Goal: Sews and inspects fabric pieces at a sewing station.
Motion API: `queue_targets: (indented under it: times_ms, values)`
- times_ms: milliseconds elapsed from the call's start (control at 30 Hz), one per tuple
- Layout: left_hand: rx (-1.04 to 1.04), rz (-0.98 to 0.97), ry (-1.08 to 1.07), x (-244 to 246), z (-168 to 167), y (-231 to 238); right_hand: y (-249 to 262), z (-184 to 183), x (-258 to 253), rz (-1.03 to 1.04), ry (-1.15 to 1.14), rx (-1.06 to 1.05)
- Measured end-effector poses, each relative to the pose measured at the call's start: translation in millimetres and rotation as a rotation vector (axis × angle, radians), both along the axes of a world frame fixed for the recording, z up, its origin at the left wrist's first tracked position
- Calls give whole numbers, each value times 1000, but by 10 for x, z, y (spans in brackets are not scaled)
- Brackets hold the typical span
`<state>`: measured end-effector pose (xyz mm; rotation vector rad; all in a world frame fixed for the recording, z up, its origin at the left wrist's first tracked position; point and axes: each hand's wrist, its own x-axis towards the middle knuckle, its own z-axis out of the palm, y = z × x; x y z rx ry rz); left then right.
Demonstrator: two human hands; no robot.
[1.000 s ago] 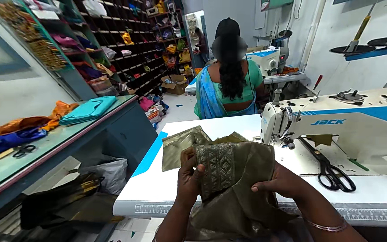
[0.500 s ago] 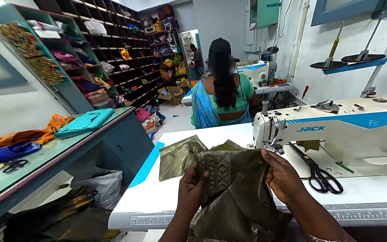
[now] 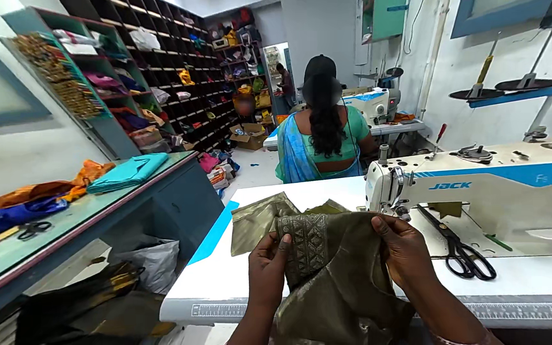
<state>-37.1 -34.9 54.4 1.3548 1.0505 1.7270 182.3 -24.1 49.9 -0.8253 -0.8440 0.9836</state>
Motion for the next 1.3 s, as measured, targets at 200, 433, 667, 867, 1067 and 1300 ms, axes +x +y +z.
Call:
queue_targets:
  times_ms: [200, 433, 667, 867, 1067, 1300]
  values:
    - [105, 136, 88, -49, 83, -36, -46, 54, 108, 316, -108, -15]
    - [127, 234, 268, -145, 79, -8, 70, -117, 173, 563, -185, -24]
    - [-32, 180, 261, -214, -174, 184, 238, -412, 129, 551, -224, -90]
    - [29, 118, 277, -332, -83, 240, 223, -345, 260, 641, -156, 23]
    - [88, 9, 339, -340, -34, 337, 230, -228, 145, 476, -415, 57]
    - [-142, 246, 878, -94, -39, 399, 311, -78, 55, 363, -711, -25]
